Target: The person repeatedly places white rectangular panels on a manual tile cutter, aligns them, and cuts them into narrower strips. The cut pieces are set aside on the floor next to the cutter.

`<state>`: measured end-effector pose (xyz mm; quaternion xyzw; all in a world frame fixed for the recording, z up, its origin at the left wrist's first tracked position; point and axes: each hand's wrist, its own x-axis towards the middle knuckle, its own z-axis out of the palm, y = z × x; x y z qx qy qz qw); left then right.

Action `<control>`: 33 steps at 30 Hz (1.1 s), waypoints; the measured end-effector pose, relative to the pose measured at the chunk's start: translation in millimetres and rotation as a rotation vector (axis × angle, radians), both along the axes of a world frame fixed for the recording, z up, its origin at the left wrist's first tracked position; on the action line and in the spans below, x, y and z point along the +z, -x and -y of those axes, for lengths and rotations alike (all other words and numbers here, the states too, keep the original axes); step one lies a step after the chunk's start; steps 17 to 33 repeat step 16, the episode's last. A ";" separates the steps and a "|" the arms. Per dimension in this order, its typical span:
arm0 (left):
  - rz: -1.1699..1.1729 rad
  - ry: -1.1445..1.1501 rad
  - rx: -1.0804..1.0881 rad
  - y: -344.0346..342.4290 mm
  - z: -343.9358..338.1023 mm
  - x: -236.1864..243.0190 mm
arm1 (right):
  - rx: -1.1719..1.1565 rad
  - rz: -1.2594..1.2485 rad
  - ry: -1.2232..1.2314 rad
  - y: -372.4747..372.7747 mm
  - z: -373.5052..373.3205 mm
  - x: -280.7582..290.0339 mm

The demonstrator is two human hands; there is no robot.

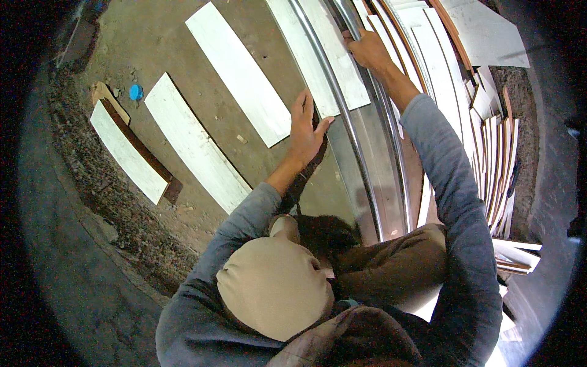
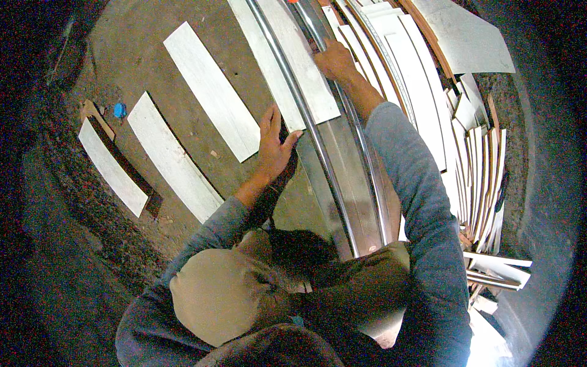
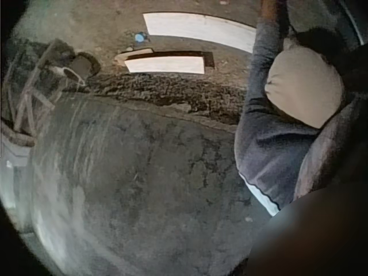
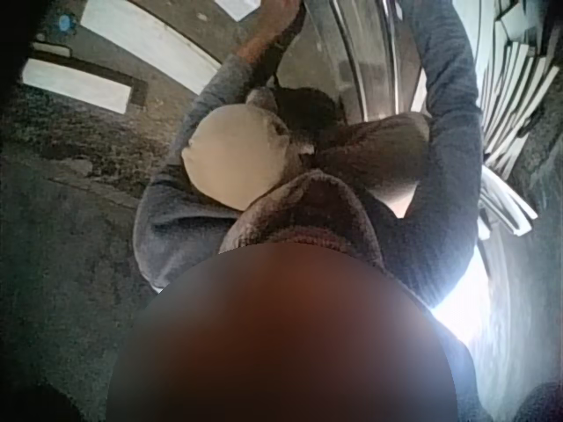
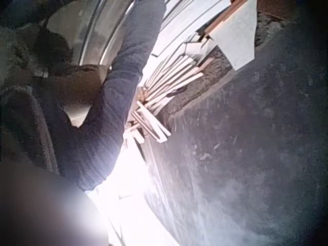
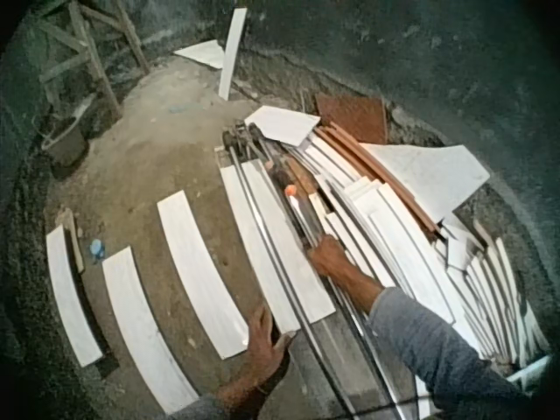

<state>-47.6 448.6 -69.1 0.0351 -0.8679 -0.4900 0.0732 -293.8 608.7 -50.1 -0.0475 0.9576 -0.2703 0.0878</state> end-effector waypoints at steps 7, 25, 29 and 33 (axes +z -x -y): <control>-0.118 0.332 0.313 20.3 50.4 10.3 | 0.063 0.106 0.104 -5.7 0.2 23.6; 0.402 0.295 0.548 78.1 107.6 4.9 | 0.037 0.141 0.106 -9.8 6.9 38.4; 0.402 0.295 0.548 78.1 107.6 4.9 | 0.037 0.141 0.106 -9.8 6.9 38.4; 0.402 0.295 0.548 78.1 107.6 4.9 | 0.037 0.141 0.106 -9.8 6.9 38.4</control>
